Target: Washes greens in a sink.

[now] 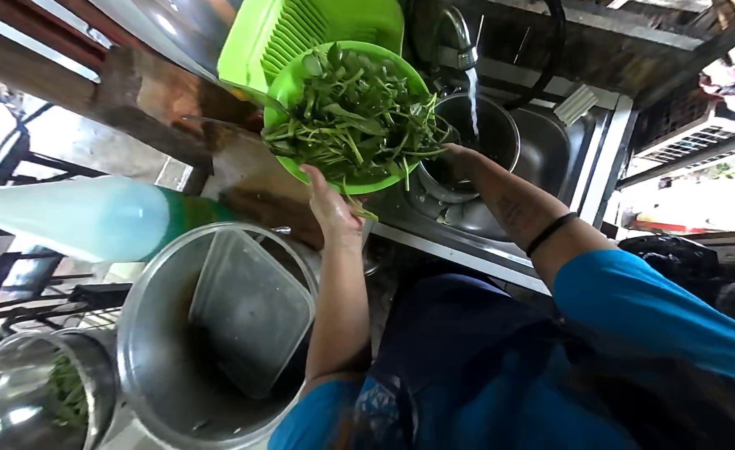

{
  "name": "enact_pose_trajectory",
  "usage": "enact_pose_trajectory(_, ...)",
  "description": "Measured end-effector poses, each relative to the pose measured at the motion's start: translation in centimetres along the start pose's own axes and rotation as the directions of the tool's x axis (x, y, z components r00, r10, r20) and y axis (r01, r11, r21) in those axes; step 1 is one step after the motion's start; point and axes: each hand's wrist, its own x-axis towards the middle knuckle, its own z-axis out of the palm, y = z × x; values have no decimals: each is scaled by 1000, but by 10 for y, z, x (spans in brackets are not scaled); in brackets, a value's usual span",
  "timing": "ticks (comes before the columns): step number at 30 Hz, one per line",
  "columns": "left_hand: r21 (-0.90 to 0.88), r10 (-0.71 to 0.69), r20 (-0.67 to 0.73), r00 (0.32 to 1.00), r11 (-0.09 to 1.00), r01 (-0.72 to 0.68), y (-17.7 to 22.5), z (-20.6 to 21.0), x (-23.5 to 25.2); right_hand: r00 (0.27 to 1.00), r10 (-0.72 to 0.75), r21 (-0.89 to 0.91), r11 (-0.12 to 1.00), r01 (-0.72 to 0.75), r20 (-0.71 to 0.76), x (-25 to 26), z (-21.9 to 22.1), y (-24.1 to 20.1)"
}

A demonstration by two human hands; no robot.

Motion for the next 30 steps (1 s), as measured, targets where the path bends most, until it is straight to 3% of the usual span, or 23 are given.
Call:
enact_pose_trajectory(9, -29, -9, 21, 1000, 1000, 9, -8, 5, 0, 1000, 9, -306, 952, -11, -6, -19, 1, 3)
enact_pose_trajectory(12, -70, -9, 31, 999, 997, 11, -11, 4, 2, 990, -136, -589, 799, 121, 19, -8, -7, 18)
enact_pose_trajectory(15, -55, -31, 4, 1000, 998, 31, -11, 2, 2, 973, -227, -664, 722, 194, 38, -33, -19, 8)
enact_pose_trajectory(19, -2, -23, -12, 1000, 1000, 23, -16, -5, 4, 930, -363, -762, 619, 191, -62, -74, -38, -44)
enact_pose_trajectory(21, 36, -20, 15, 1000, 999, 19, -18, -11, 4, 886, -463, -820, 519, 240, -34, -97, -39, -77)
enact_pose_trajectory(24, -6, -57, 24, 998, 998, 57, -23, -8, 5, 802, -593, -869, 357, 343, 74, -138, -13, -122)
enact_pose_trajectory(26, 61, -78, 19, 997, 995, 76, -25, -7, 4, 767, -622, -870, 281, 405, 156, -158, 19, -143)
enact_pose_trajectory(30, 84, -86, 26, 996, 993, 83, -29, 1, 1, 764, -510, -879, 31, 476, 395, -150, 76, -162)
